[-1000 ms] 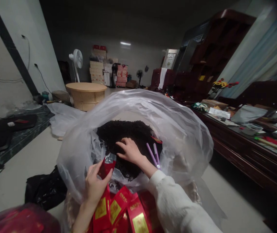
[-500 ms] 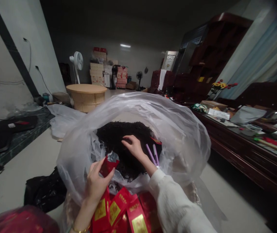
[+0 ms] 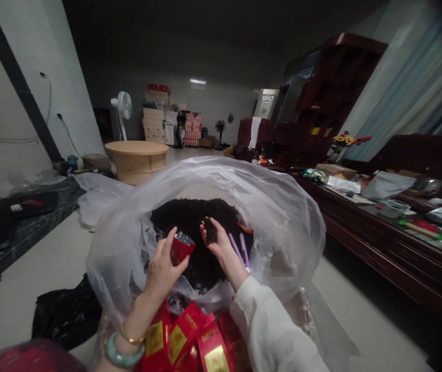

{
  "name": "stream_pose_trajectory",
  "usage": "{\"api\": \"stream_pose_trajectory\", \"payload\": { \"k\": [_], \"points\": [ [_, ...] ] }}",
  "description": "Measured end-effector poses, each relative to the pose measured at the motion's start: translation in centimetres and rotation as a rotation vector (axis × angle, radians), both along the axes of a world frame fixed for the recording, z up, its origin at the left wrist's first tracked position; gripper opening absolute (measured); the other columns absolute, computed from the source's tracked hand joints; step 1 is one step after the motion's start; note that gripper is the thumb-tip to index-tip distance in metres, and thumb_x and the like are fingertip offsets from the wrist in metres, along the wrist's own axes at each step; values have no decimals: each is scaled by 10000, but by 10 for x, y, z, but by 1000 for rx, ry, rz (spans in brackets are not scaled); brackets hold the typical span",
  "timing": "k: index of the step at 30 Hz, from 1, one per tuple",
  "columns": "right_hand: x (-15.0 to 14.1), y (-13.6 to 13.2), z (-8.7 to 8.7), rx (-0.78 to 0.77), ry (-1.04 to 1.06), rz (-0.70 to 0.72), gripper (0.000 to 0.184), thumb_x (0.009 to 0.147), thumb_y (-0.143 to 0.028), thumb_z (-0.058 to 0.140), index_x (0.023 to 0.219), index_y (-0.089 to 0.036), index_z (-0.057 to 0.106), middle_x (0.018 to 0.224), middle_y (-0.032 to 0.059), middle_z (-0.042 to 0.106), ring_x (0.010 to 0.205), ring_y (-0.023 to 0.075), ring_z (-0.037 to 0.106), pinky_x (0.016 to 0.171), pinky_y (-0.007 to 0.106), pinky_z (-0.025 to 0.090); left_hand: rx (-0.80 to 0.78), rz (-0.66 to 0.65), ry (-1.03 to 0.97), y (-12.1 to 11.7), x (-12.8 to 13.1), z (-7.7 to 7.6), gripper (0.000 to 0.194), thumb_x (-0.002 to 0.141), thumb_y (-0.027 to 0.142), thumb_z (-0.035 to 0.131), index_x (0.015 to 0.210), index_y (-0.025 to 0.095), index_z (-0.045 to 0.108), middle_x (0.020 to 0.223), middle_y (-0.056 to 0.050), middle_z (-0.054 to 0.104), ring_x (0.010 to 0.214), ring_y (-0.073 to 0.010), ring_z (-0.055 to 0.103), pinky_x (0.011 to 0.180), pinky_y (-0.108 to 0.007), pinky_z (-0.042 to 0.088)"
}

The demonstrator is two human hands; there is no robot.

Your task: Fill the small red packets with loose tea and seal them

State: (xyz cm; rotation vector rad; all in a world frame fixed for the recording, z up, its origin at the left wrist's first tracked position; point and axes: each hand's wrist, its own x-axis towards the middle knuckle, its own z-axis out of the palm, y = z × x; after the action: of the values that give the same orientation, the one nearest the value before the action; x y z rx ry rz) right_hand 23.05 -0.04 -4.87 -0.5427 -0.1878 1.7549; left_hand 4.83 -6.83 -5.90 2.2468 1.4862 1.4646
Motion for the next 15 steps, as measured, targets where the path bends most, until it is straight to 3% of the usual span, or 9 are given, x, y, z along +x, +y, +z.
{"api": "stream_pose_trajectory", "payload": {
  "k": [4,6,10,15],
  "points": [
    [-2,1,3,16,-31,-50,15,810,-170,602,798,-163,595,697,12,677,598,112,646,546,206,562,-3,-15,138,6,5,8,535,774,273,622,1283,279,460,1052,-46,583,818,-190,647,668,-288,528],
    [-1,-2,6,63,-28,-65,131,837,-294,562,821,-170,602,747,44,693,719,170,678,664,329,593,4,-5,194,10,7,10,460,763,271,625,1205,257,501,1061,-49,590,821,-201,656,653,-292,529],
    [0,-11,12,121,3,-61,452,881,-536,345,921,-174,613,922,119,708,969,283,663,820,535,533,-12,56,290,18,10,15,420,732,288,651,1122,216,512,1045,-64,628,797,-231,680,617,-298,521],
    [1,-16,19,154,-3,-83,508,911,-511,217,941,-190,609,946,107,709,1020,267,649,897,530,493,-103,74,398,20,13,20,425,738,306,658,1121,210,500,981,-65,684,741,-250,704,588,-297,505]
  ]
}}
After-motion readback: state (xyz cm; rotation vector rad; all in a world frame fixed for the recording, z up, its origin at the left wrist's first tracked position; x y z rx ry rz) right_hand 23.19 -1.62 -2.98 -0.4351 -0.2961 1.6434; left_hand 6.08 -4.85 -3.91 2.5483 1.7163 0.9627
